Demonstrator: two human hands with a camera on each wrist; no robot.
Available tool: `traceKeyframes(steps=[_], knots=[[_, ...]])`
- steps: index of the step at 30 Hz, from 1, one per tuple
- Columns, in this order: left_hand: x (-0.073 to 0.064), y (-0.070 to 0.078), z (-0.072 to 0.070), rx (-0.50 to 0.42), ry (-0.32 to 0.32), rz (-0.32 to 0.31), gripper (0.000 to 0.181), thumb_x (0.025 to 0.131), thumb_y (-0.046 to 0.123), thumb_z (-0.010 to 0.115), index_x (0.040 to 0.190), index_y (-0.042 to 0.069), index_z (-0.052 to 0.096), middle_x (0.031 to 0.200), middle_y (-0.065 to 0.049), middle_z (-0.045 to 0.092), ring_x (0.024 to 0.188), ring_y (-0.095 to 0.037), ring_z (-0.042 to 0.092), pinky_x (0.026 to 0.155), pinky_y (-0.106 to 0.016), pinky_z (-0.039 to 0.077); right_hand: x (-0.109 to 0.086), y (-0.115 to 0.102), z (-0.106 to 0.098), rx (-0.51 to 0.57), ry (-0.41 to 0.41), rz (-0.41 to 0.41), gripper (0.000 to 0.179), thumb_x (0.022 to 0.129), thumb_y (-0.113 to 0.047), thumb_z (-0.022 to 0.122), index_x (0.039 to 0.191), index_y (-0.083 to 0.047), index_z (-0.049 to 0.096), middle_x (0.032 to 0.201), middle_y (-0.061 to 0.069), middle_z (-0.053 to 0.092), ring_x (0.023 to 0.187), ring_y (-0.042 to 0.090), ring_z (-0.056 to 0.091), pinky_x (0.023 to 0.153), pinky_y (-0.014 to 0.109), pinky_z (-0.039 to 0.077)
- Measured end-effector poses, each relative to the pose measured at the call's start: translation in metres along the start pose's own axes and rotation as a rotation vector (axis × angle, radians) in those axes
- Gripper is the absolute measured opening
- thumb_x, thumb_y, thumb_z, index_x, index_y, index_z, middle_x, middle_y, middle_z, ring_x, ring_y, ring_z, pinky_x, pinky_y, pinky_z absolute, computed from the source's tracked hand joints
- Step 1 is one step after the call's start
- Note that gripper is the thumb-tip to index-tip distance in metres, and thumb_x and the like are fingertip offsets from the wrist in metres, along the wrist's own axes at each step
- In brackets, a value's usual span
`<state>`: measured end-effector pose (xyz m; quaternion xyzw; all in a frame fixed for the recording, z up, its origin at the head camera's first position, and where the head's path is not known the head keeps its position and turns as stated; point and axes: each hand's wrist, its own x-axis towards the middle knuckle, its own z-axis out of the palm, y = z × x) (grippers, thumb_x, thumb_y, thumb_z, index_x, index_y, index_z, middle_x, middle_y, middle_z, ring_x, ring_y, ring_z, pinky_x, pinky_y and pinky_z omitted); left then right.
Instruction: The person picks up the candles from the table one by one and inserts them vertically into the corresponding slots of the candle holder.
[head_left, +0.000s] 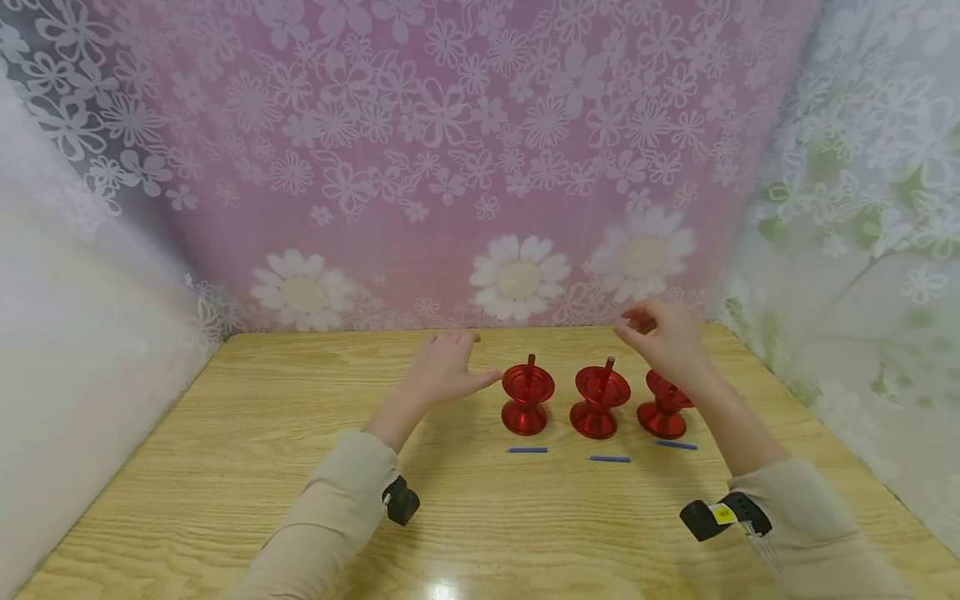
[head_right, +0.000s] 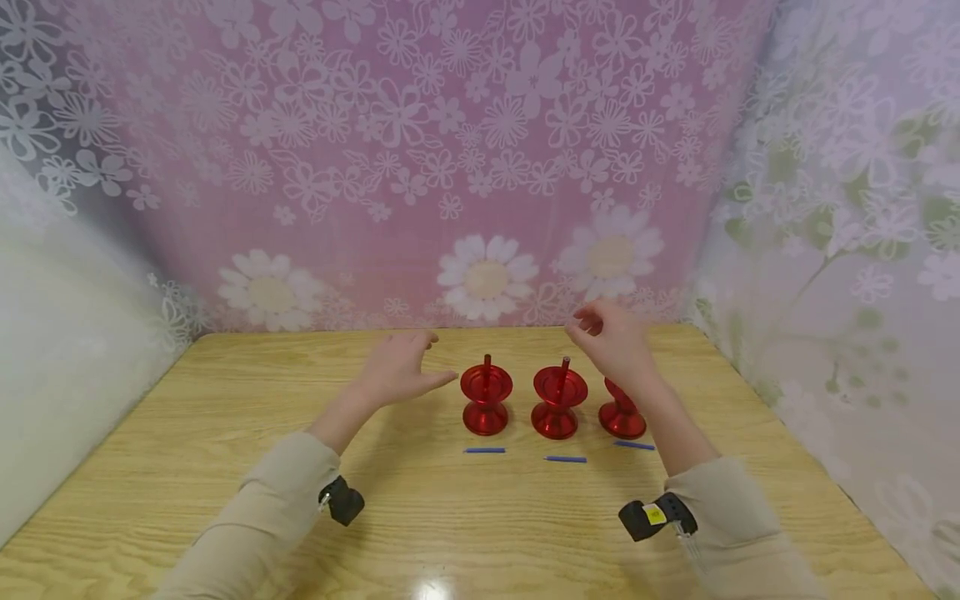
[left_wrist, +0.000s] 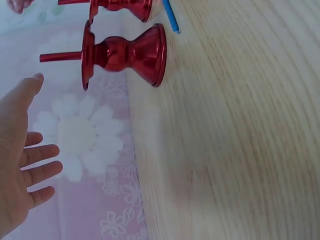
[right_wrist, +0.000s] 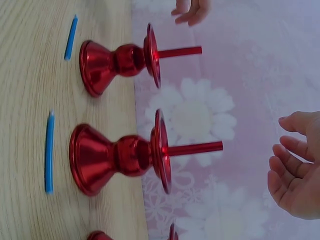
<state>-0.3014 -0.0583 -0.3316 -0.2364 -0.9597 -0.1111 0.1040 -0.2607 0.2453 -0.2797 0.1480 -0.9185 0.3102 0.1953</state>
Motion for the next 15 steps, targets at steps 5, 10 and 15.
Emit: traceKeyframes(steps=[5,10,15], knots=[[0.001,0.009,0.005,0.008,-0.042,0.042,0.073,0.082,0.063,0.052,0.131,0.009,0.049,0.126,-0.005,0.054,0.118,-0.024,0.048,0.098,-0.046,0.033,-0.007,-0.013,0.004,0.027,-0.085,0.032,0.028,0.090,-0.023,0.061,0.106,0.000,0.060,0.092,0.012,0.062,0.086,0.027,0.057,0.072,0.040,0.044],[0.002,0.016,0.011,0.021,-0.069,0.077,0.071,0.083,0.062,0.052,0.131,0.009,0.050,0.125,-0.004,0.055,0.116,-0.022,0.049,0.098,-0.044,0.033,-0.014,-0.022,0.011,0.032,-0.166,0.047,0.025,0.090,-0.024,0.061,0.103,-0.003,0.062,0.091,0.007,0.064,0.086,0.024,0.058,0.073,0.039,0.045],[0.002,0.020,0.016,0.023,-0.101,0.104,0.070,0.085,0.062,0.050,0.131,0.009,0.050,0.127,-0.004,0.055,0.118,-0.023,0.049,0.100,-0.044,0.032,-0.023,-0.027,0.020,0.075,-0.235,0.040,0.019,0.089,-0.022,0.062,0.099,-0.006,0.065,0.089,0.003,0.064,0.082,0.020,0.057,0.070,0.034,0.046]])
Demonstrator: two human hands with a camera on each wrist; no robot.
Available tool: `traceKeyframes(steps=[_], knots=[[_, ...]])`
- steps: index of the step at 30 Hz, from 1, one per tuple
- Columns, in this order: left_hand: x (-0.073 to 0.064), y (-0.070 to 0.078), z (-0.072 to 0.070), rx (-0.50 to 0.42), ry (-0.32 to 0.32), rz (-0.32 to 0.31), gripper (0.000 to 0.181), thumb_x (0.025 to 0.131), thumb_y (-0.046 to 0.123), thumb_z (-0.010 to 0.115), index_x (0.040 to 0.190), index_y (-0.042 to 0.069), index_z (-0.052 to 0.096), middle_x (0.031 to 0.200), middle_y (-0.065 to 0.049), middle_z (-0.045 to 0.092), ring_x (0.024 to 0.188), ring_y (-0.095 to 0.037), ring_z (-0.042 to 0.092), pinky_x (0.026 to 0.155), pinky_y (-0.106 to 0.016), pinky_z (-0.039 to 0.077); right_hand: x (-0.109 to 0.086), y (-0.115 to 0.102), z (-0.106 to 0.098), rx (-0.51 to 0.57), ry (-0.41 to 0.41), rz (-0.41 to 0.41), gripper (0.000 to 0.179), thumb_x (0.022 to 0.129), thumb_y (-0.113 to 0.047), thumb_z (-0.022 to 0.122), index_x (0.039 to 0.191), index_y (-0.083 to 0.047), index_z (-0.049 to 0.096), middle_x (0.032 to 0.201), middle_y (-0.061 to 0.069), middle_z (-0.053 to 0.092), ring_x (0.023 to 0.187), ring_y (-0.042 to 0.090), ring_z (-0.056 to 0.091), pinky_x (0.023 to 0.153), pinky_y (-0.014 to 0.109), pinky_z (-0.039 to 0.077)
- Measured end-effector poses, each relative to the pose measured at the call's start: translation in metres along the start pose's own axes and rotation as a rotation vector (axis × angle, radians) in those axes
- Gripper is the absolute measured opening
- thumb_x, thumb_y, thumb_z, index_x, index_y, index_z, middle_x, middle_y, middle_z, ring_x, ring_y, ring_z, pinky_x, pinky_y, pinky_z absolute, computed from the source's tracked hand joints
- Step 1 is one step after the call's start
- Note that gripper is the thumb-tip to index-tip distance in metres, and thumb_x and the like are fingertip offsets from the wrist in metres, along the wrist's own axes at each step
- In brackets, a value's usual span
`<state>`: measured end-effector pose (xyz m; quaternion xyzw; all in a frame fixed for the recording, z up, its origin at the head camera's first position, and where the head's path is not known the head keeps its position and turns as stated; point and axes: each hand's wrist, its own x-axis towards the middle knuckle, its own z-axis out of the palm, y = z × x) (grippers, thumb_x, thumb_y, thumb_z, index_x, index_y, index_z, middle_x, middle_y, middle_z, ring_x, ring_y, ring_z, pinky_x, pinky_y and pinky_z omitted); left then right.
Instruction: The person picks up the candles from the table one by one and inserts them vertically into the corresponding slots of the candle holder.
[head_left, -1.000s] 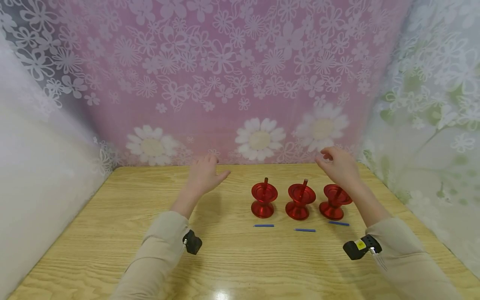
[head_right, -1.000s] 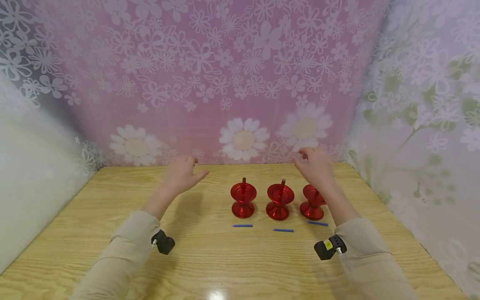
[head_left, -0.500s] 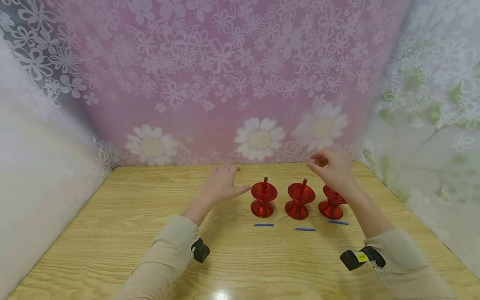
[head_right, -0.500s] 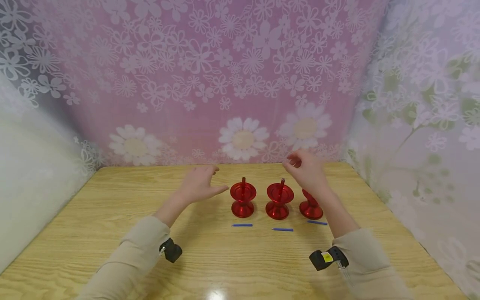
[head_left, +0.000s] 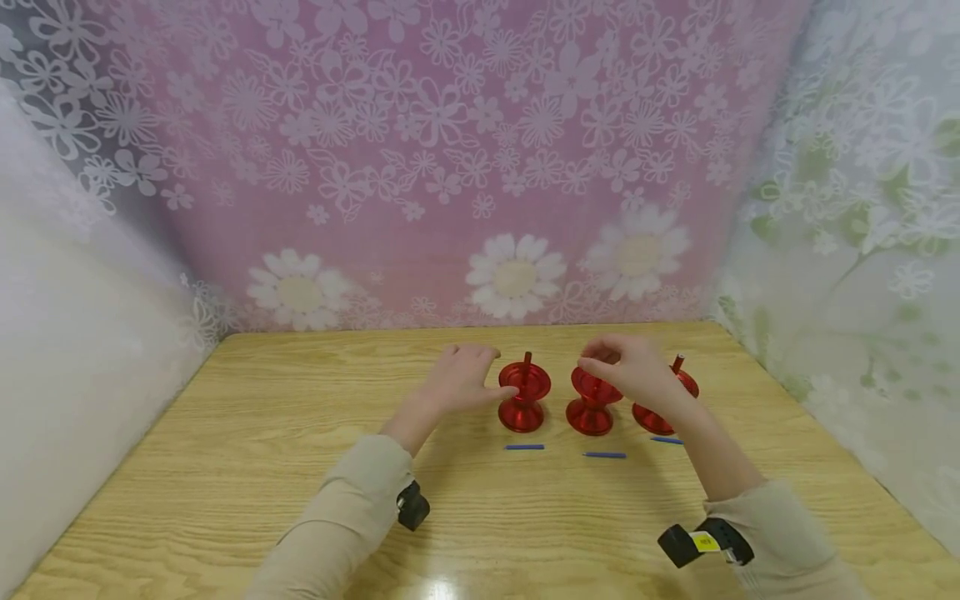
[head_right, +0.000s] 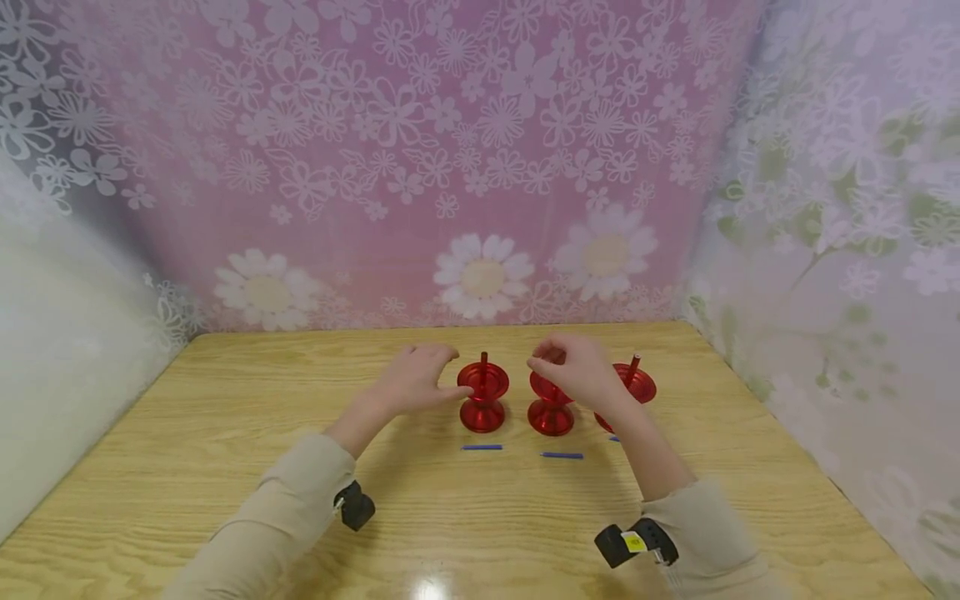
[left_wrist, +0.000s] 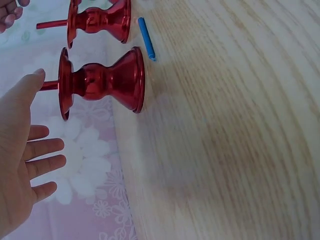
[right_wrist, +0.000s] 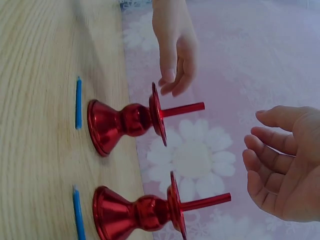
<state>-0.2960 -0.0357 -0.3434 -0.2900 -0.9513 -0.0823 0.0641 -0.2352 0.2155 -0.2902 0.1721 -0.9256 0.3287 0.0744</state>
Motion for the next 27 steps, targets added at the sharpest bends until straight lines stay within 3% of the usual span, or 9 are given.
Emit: traceKeyframes(steps=[9,18,27], knots=[[0.000,0.004,0.007,0.014,-0.026,-0.010,0.065,0.086,0.062,0.046,0.124,0.010,0.053,0.120,-0.003,0.056,0.113,-0.022,0.050,0.096,-0.042,0.034,-0.006,0.000,0.023,0.076,-0.123,0.011,0.014,0.089,-0.021,0.062,0.094,-0.009,0.065,0.084,0.002,0.062,0.077,0.016,0.057,0.068,0.033,0.046],[0.002,0.004,0.007,0.034,-0.037,-0.009,0.060,0.089,0.059,0.046,0.117,0.008,0.058,0.110,-0.003,0.057,0.107,-0.022,0.051,0.095,-0.041,0.035,-0.009,0.006,0.042,0.163,-0.170,0.096,0.019,0.088,-0.025,0.062,0.098,-0.009,0.067,0.088,0.002,0.064,0.084,0.018,0.058,0.073,0.037,0.047],[0.001,0.006,0.009,0.032,-0.051,-0.003,0.056,0.089,0.058,0.046,0.114,0.009,0.058,0.108,-0.003,0.058,0.105,-0.022,0.052,0.094,-0.041,0.036,-0.006,0.019,0.068,0.280,-0.218,0.148,0.021,0.087,-0.020,0.064,0.096,-0.001,0.066,0.083,0.011,0.064,0.076,0.027,0.057,0.064,0.039,0.047]])
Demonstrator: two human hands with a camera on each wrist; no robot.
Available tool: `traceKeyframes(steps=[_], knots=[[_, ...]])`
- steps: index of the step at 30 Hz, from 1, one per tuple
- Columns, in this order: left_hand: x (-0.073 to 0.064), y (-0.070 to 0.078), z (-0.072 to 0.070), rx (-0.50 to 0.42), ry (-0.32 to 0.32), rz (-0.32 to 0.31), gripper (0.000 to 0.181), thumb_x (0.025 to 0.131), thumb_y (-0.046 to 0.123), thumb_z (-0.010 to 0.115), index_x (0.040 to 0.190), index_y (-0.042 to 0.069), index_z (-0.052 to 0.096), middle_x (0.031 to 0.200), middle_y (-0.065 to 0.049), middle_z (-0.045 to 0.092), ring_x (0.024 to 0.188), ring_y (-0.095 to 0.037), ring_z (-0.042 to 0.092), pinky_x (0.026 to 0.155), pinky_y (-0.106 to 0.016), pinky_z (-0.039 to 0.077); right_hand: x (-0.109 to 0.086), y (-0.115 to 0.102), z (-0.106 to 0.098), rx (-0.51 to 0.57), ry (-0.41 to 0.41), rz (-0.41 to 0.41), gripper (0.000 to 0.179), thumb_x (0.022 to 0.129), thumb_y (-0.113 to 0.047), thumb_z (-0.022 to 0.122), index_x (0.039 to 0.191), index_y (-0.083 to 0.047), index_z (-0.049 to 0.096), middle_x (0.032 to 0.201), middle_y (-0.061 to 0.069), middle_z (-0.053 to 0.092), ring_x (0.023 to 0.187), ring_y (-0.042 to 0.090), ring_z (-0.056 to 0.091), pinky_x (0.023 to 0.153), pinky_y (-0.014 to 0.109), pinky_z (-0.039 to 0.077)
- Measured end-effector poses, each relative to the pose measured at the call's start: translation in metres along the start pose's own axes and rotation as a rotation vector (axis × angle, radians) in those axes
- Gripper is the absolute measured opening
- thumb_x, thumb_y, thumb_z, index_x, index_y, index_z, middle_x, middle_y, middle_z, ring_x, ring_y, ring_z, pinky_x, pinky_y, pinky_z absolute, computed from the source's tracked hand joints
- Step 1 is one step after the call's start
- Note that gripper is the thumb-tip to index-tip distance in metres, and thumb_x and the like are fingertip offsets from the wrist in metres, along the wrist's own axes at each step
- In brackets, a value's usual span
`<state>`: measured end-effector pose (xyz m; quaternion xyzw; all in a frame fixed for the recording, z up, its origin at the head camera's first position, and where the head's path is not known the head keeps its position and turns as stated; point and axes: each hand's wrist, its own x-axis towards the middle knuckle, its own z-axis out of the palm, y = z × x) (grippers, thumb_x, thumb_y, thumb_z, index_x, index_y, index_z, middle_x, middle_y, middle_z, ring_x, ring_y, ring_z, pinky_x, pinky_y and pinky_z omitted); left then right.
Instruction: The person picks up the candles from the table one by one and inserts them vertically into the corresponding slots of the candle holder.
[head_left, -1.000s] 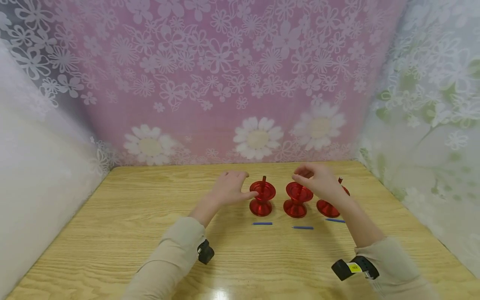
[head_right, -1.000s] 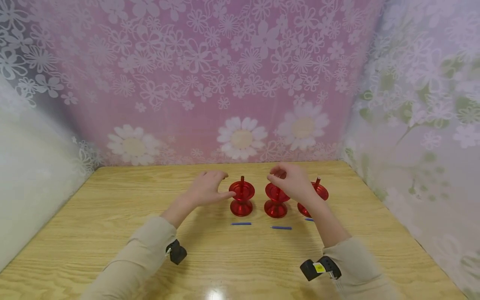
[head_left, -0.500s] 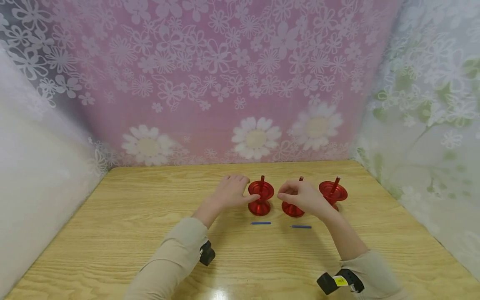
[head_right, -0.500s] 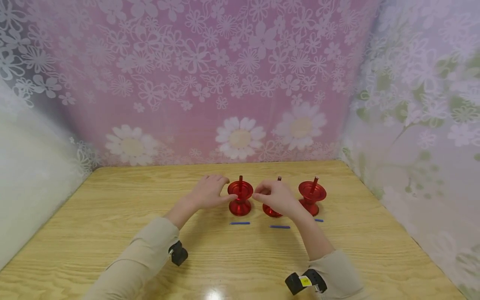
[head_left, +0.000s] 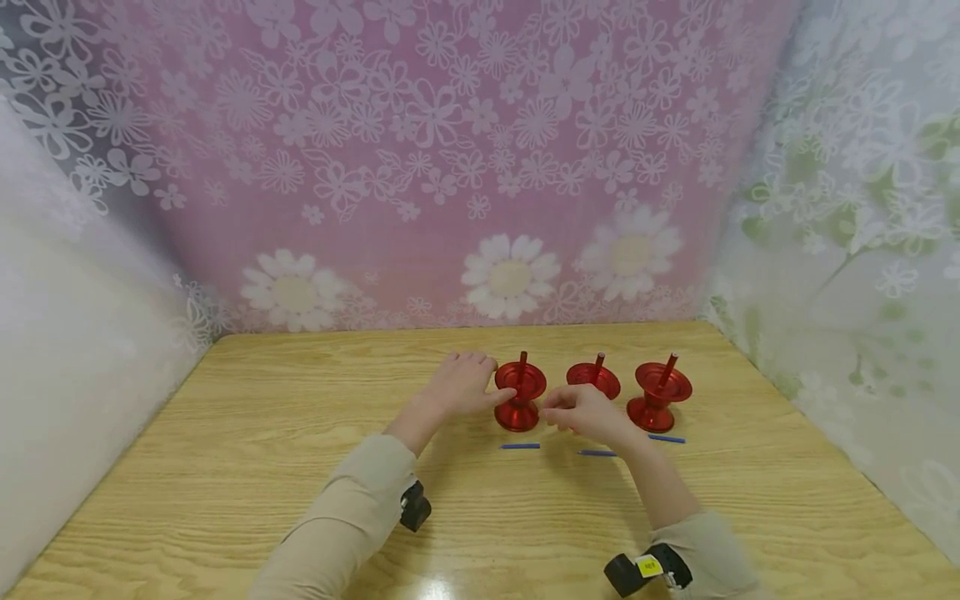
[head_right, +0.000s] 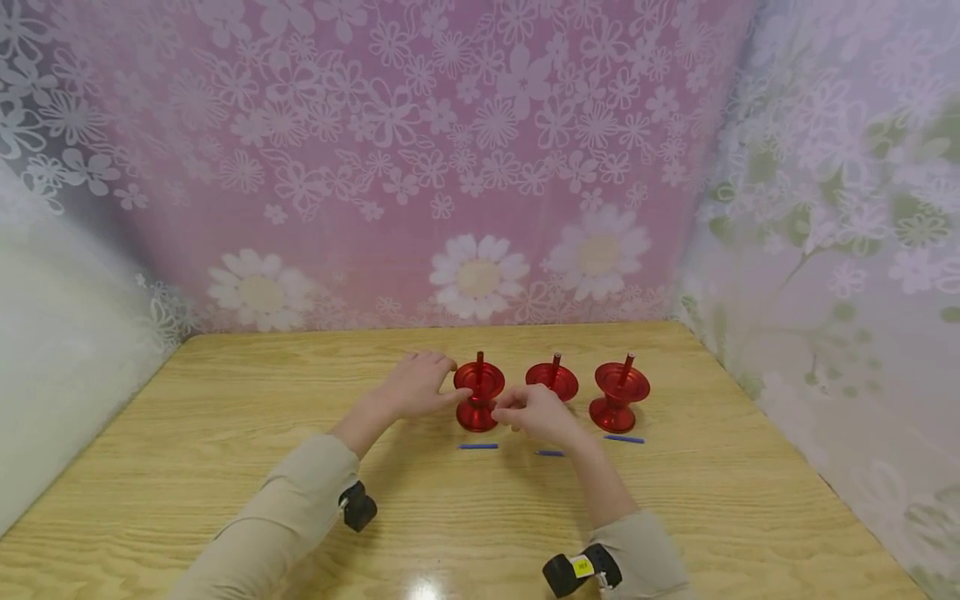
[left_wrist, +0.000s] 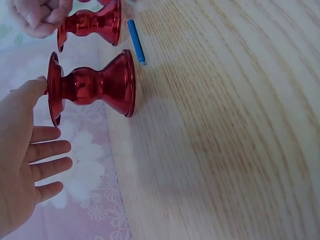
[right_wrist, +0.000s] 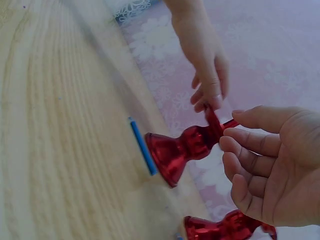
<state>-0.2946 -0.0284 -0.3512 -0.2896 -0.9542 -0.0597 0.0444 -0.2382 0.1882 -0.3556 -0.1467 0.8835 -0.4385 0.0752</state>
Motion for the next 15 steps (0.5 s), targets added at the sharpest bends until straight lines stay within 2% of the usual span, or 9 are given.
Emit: traceKeyframes(steps=[5,10,15], knots=[[0.000,0.003,0.002,-0.002,0.006,0.001,0.057,0.089,0.057,0.046,0.118,0.009,0.057,0.113,-0.004,0.058,0.109,-0.023,0.052,0.096,-0.042,0.035,0.003,0.008,0.011,0.080,-0.003,0.004,0.023,0.086,-0.016,0.064,0.098,0.003,0.064,0.090,0.014,0.065,0.079,0.026,0.059,0.068,0.040,0.049],[0.001,0.004,0.003,0.012,0.021,0.010,0.057,0.089,0.057,0.047,0.118,0.010,0.057,0.113,-0.004,0.058,0.109,-0.023,0.052,0.096,-0.042,0.035,0.009,0.017,0.019,0.066,0.007,-0.026,0.024,0.085,-0.017,0.066,0.099,0.002,0.065,0.090,0.008,0.065,0.081,0.018,0.059,0.069,0.035,0.048],[0.002,0.004,0.003,0.023,0.033,0.018,0.057,0.088,0.059,0.047,0.116,0.010,0.058,0.112,-0.003,0.058,0.108,-0.022,0.052,0.096,-0.041,0.035,0.015,0.023,0.025,0.075,0.006,-0.043,0.023,0.083,-0.014,0.068,0.098,0.004,0.065,0.090,0.006,0.065,0.082,0.016,0.060,0.071,0.032,0.047]])
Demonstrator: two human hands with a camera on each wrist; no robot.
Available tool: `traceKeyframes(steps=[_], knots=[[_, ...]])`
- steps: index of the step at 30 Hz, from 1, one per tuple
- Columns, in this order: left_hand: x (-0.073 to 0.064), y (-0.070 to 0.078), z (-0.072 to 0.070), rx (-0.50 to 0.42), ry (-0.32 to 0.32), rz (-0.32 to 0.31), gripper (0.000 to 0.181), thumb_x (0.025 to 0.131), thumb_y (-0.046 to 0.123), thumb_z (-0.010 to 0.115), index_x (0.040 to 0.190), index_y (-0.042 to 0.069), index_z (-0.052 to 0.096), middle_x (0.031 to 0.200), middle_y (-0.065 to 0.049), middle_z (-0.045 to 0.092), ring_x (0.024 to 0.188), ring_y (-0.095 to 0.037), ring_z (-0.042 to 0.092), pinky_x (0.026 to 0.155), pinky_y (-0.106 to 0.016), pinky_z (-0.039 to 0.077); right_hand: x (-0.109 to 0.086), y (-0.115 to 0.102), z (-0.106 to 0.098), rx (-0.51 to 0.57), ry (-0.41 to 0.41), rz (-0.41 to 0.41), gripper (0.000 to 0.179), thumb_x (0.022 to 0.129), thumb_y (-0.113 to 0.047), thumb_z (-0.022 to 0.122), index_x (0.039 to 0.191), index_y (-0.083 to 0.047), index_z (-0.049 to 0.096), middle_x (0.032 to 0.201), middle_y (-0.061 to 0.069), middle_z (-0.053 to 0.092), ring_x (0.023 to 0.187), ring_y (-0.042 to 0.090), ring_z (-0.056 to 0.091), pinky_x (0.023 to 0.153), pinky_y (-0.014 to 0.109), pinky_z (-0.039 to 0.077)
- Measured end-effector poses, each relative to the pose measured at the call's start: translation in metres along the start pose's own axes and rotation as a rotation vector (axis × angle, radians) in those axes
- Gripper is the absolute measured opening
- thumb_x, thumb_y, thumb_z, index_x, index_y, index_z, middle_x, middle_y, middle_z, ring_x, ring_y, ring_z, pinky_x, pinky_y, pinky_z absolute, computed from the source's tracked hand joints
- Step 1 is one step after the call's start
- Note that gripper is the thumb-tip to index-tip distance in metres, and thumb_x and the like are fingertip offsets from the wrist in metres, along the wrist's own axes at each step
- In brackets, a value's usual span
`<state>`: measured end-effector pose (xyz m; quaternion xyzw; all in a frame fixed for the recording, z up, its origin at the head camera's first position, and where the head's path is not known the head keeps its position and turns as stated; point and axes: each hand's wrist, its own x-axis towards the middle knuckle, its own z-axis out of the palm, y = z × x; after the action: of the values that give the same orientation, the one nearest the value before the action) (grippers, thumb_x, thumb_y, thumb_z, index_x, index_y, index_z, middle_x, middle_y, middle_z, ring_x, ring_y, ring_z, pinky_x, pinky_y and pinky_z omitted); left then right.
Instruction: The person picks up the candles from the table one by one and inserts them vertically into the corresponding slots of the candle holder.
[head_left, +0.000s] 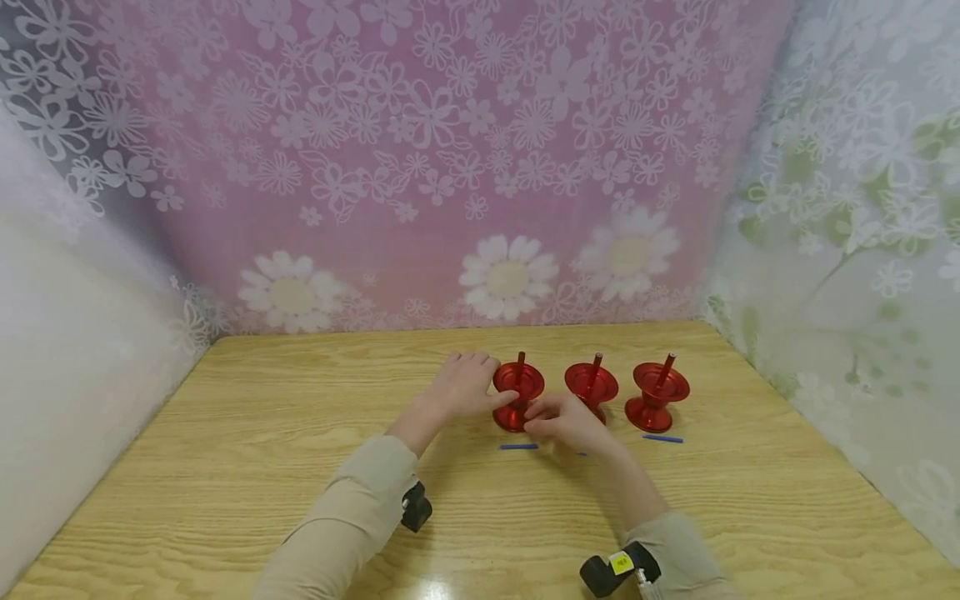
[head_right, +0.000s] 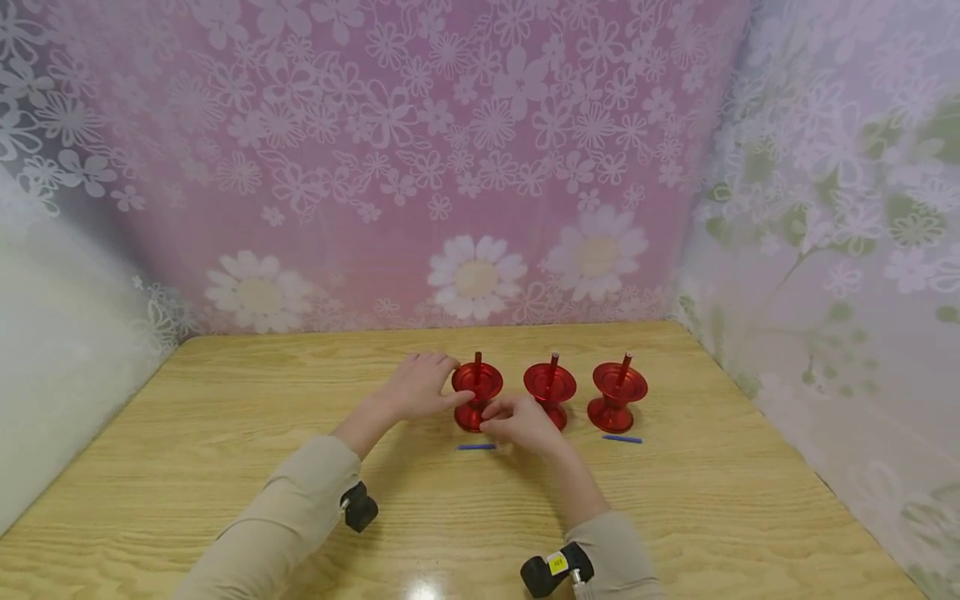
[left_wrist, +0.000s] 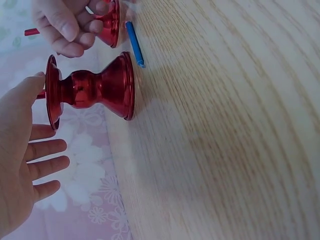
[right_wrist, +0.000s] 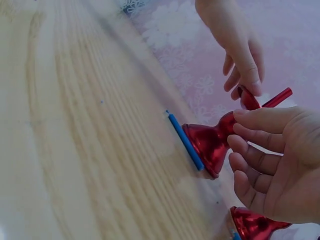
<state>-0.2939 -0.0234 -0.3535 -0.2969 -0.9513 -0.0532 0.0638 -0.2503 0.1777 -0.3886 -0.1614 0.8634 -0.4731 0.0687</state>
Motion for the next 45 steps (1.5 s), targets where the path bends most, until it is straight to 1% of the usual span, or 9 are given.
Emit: traceKeyframes(steps=[4,8,13,18,21,24,34,40,45], knots=[[0.000,0.000,0.000,0.007,0.004,0.013,0.058,0.087,0.060,0.047,0.114,0.010,0.058,0.109,-0.002,0.058,0.106,-0.021,0.053,0.095,-0.040,0.036,0.002,0.005,0.005,0.016,-0.012,-0.008,0.023,0.081,-0.011,0.068,0.096,0.006,0.064,0.085,0.006,0.064,0.074,0.013,0.057,0.062,0.030,0.046],[0.001,0.001,0.000,0.030,0.012,0.027,0.059,0.087,0.061,0.046,0.113,0.011,0.059,0.108,-0.002,0.058,0.105,-0.021,0.052,0.095,-0.039,0.036,0.004,0.008,0.008,0.022,-0.016,-0.013,0.024,0.081,-0.010,0.068,0.097,0.008,0.063,0.085,0.007,0.063,0.070,0.012,0.053,0.058,0.029,0.044],[0.000,0.002,0.000,0.049,0.022,0.043,0.058,0.087,0.062,0.047,0.113,0.011,0.059,0.108,-0.002,0.057,0.105,-0.021,0.051,0.094,-0.039,0.035,0.005,0.010,0.009,0.015,-0.019,-0.013,0.024,0.079,-0.007,0.069,0.096,0.009,0.063,0.085,0.007,0.064,0.070,0.012,0.051,0.058,0.028,0.043],[0.000,0.002,-0.001,0.063,0.029,0.046,0.057,0.087,0.062,0.047,0.110,0.011,0.060,0.107,-0.002,0.057,0.104,-0.021,0.051,0.095,-0.040,0.034,0.005,0.009,0.011,0.000,-0.034,-0.012,0.022,0.077,-0.004,0.070,0.094,0.009,0.064,0.083,0.007,0.065,0.075,0.013,0.054,0.066,0.028,0.044],[0.000,0.002,-0.002,0.077,0.033,0.056,0.057,0.087,0.061,0.047,0.110,0.011,0.060,0.106,-0.002,0.057,0.104,-0.022,0.051,0.095,-0.040,0.034,0.005,0.009,0.012,-0.020,-0.040,-0.008,0.023,0.075,-0.005,0.073,0.093,0.007,0.064,0.085,0.008,0.064,0.080,0.016,0.055,0.071,0.029,0.045],[0.000,0.002,-0.003,0.086,0.046,0.070,0.055,0.087,0.059,0.049,0.110,0.011,0.061,0.106,-0.003,0.058,0.104,-0.022,0.050,0.094,-0.040,0.034,0.005,0.010,0.015,-0.041,-0.037,-0.003,0.023,0.074,-0.005,0.074,0.092,0.006,0.066,0.086,0.008,0.063,0.081,0.017,0.055,0.070,0.030,0.046],[-0.001,0.004,-0.004,0.115,0.022,0.069,0.057,0.086,0.061,0.049,0.112,0.011,0.062,0.107,-0.002,0.058,0.106,-0.022,0.050,0.095,-0.040,0.034,0.003,0.007,0.025,-0.176,0.014,0.053,0.010,0.073,-0.004,0.075,0.080,-0.003,0.068,0.074,-0.002,0.061,0.072,0.013,0.051,0.067,0.029,0.043],[0.000,0.004,-0.004,0.136,0.012,0.069,0.059,0.086,0.062,0.048,0.114,0.011,0.061,0.110,-0.002,0.058,0.109,-0.022,0.050,0.095,-0.041,0.034,0.002,0.003,0.026,-0.219,0.027,0.049,0.008,0.073,-0.004,0.075,0.075,-0.005,0.067,0.073,-0.002,0.061,0.071,0.013,0.048,0.066,0.029,0.041],[0.000,0.004,-0.004,0.143,0.025,0.067,0.059,0.086,0.062,0.049,0.113,0.012,0.062,0.107,-0.001,0.059,0.107,-0.022,0.050,0.094,-0.041,0.035,0.003,0.001,0.026,-0.252,0.034,0.071,0.006,0.075,-0.005,0.073,0.073,-0.006,0.067,0.072,-0.003,0.060,0.071,0.013,0.047,0.066,0.028,0.040]])
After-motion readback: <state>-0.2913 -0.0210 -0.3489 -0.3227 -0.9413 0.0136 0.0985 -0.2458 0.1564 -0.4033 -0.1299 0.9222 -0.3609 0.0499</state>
